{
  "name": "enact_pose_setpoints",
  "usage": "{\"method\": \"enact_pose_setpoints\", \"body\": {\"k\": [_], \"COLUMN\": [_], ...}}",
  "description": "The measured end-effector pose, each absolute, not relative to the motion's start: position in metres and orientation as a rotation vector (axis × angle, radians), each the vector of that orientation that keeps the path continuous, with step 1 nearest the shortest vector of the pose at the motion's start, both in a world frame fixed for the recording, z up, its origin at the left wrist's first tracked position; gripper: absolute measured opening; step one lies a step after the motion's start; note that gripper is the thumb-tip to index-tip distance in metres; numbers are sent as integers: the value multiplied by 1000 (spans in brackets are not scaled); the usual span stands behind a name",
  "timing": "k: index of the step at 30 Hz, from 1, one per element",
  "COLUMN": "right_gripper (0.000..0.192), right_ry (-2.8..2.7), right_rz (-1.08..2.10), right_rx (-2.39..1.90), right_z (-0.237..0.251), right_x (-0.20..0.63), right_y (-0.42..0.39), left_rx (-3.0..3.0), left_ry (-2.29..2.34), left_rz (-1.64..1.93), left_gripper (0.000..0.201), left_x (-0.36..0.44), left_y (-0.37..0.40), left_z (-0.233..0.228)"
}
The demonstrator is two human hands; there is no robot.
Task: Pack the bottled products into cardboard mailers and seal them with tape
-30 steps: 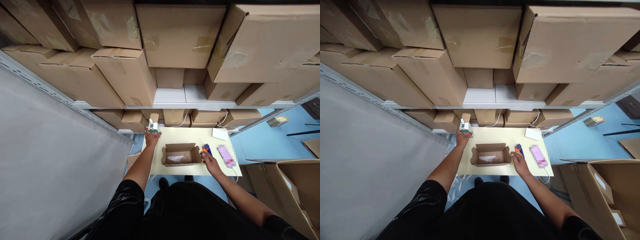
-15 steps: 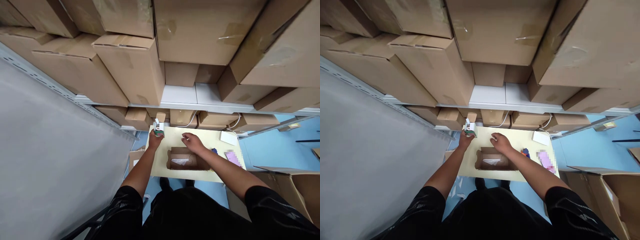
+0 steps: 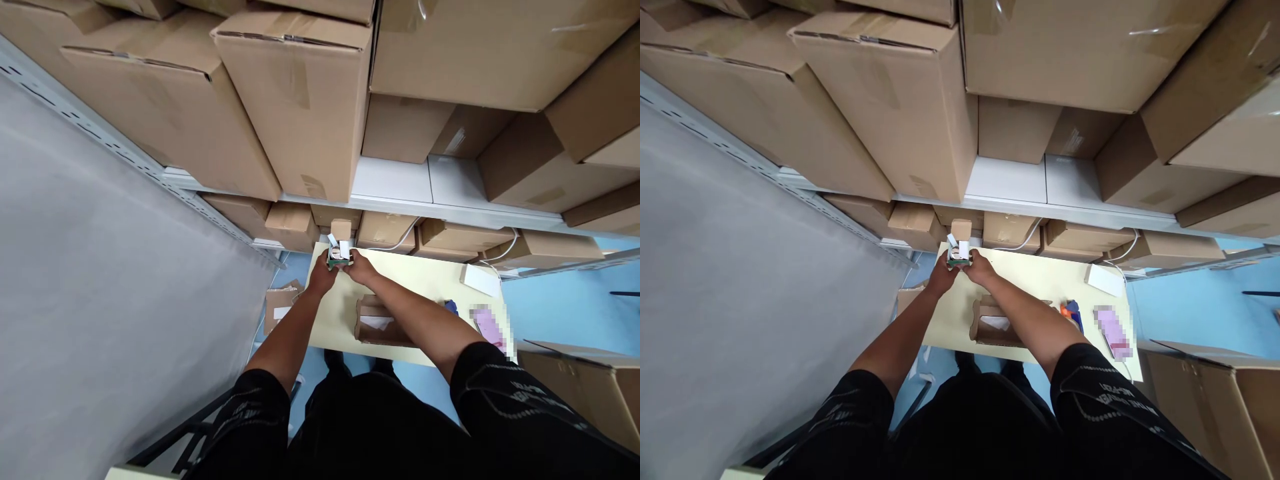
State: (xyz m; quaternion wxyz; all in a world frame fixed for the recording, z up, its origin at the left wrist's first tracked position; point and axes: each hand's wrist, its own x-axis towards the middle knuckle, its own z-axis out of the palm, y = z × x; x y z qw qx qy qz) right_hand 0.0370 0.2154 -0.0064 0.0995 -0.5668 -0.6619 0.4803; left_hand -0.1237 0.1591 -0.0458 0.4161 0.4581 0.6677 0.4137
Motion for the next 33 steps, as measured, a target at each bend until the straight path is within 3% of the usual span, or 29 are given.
{"method": "enact_pose_setpoints", "body": {"k": [6,11,15,20,24,33], "right_gripper": [43,55,56,70,96,86], "right_ry": [-1943,-1953,-1959,-2031,-2236,-2386], "right_rz": [1329,1382,1408,1209,1039,999], "right_rx": [-1583,-1486,-1383,-1213,-1061,-1282], "right_z": [15,57,91,130,158,146], "right_x": [45,61,83,121,154,219], "right_y": [202,197,189,174,156,104], "left_rx": [1276,1341,1431,1380,1259,1400], "left_ry": [1749,1722,1643,1414,1294,1243], "left_rz": [979,920,952,1073,1118,839], "left_gripper": [81,76,86,81,77,82], "left_x": [-123,-122,-114,-91,-63,-37], "left_y": [146,146,141,119,92,45], "left_z": [-13,37,81,117,124,96]}}
